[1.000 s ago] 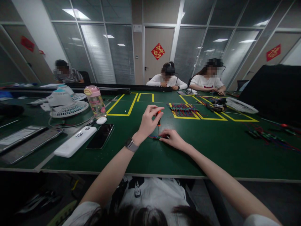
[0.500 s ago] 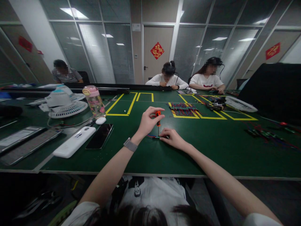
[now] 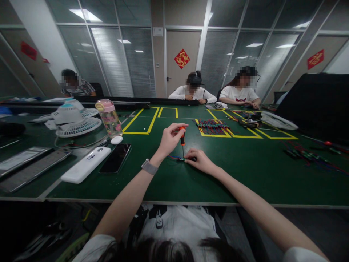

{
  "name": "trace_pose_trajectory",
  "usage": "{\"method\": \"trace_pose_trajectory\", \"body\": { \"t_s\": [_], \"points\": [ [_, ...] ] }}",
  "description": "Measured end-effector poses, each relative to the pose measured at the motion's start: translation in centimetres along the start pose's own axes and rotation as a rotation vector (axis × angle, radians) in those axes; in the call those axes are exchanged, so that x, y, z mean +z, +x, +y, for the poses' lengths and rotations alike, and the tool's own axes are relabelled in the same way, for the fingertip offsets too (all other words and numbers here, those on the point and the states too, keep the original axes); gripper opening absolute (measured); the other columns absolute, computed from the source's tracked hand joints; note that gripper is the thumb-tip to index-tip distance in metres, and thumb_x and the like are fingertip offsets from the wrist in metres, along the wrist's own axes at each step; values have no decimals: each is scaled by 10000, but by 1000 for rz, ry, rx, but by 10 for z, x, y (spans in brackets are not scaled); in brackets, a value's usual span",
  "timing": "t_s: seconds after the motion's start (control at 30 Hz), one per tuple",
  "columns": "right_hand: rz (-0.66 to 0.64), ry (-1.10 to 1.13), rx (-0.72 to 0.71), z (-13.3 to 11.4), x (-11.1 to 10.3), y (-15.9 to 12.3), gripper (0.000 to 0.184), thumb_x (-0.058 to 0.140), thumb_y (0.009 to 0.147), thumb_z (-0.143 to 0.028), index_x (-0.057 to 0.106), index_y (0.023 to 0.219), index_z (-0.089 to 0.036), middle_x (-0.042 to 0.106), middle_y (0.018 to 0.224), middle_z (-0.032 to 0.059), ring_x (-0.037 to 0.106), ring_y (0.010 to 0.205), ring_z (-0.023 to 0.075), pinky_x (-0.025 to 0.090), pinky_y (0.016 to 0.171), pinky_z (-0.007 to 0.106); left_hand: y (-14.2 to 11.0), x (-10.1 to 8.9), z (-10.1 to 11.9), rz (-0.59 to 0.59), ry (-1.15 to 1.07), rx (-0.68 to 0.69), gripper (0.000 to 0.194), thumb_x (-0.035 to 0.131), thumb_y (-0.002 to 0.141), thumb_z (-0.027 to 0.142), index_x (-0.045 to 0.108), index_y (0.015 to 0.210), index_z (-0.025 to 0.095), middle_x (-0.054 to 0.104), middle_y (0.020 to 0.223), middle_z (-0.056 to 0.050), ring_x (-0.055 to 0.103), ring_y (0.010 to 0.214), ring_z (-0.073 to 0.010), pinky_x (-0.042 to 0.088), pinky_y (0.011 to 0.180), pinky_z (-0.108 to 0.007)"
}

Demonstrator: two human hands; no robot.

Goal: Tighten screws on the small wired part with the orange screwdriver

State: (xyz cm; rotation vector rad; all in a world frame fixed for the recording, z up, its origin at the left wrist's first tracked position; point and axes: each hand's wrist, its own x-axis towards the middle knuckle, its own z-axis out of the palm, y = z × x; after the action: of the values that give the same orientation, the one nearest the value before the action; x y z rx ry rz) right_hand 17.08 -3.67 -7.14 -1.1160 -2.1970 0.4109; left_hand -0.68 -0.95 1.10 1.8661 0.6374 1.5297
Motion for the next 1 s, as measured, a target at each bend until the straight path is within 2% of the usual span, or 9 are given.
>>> {"method": "trace_pose_trajectory", "body": {
  "t_s": [0.17, 0.3, 0.4, 0.53, 0.63, 0.7, 0.8, 0.9, 1.0],
  "points": [
    [6, 19, 18, 1, 0, 0, 120, 665, 796, -202, 731, 886, -158, 665, 837, 63, 617, 729, 162, 495, 701, 285, 0, -1, -2, 6, 46, 16, 208, 578, 850, 230, 702, 1013, 193, 661, 1048, -69, 645, 875, -143, 529, 737, -243],
    [5, 29, 23, 2, 1, 0, 97, 670, 793, -208, 734, 846, -158, 670, 835, 61, 619, 723, 158, 492, 691, 276, 1, 0, -3, -79, -71, -17, 294, 505, 895, 227, 647, 1150, 191, 666, 1129, -87, 637, 1009, -172, 521, 839, -295],
    [3, 30, 20, 3, 0, 1, 92, 670, 792, -209, 735, 823, -153, 668, 825, 65, 620, 722, 161, 491, 691, 280, 0, 1, -2, -115, -130, -43, 303, 530, 886, 239, 639, 1159, 170, 694, 1043, -91, 661, 918, -168, 530, 823, -316],
    [13, 54, 3, 3, 1, 1, 99, 672, 793, -223, 734, 822, -151, 669, 822, 68, 621, 731, 166, 494, 705, 293, -2, 2, -2, -67, -31, 3, 248, 642, 814, 251, 693, 1050, 193, 660, 960, -55, 633, 830, -138, 530, 732, -257],
    [20, 63, 2, 3, 1, 1, 110, 666, 802, -239, 732, 807, -151, 663, 806, 66, 621, 734, 166, 495, 700, 291, -4, 3, -2, -46, 9, 21, 226, 614, 839, 296, 702, 1030, 214, 612, 977, -50, 610, 812, -127, 518, 660, -221],
    [17, 60, 4, 3, 1, 1, 115, 658, 810, -240, 730, 801, -152, 657, 798, 62, 619, 726, 163, 494, 690, 285, -4, 3, -2, -51, 26, 20, 243, 539, 888, 293, 693, 1064, 227, 612, 1017, -57, 612, 858, -135, 518, 679, -223],
    [9, 58, 8, 2, 1, 1, 111, 657, 810, -239, 731, 807, -156, 657, 802, 61, 618, 721, 162, 496, 688, 282, -2, 2, -2, -96, -7, 22, 287, 466, 919, 224, 663, 1128, 232, 637, 1124, -66, 610, 1016, -166, 510, 824, -269],
    [-2, 60, 20, 3, 0, 2, 106, 669, 801, -236, 736, 823, -156, 668, 823, 66, 626, 730, 166, 500, 697, 287, 0, 2, -3, -122, -104, -34, 302, 460, 917, 217, 628, 1168, 200, 662, 1127, -87, 649, 930, -164, 527, 796, -296],
    [-9, 59, 29, 4, -1, 2, 104, 679, 789, -223, 740, 835, -152, 674, 836, 70, 631, 733, 168, 503, 705, 292, 1, 1, -4, -76, -81, -41, 275, 516, 884, 207, 635, 1131, 176, 684, 1034, -80, 650, 838, -142, 527, 759, -279]
  ]
}}
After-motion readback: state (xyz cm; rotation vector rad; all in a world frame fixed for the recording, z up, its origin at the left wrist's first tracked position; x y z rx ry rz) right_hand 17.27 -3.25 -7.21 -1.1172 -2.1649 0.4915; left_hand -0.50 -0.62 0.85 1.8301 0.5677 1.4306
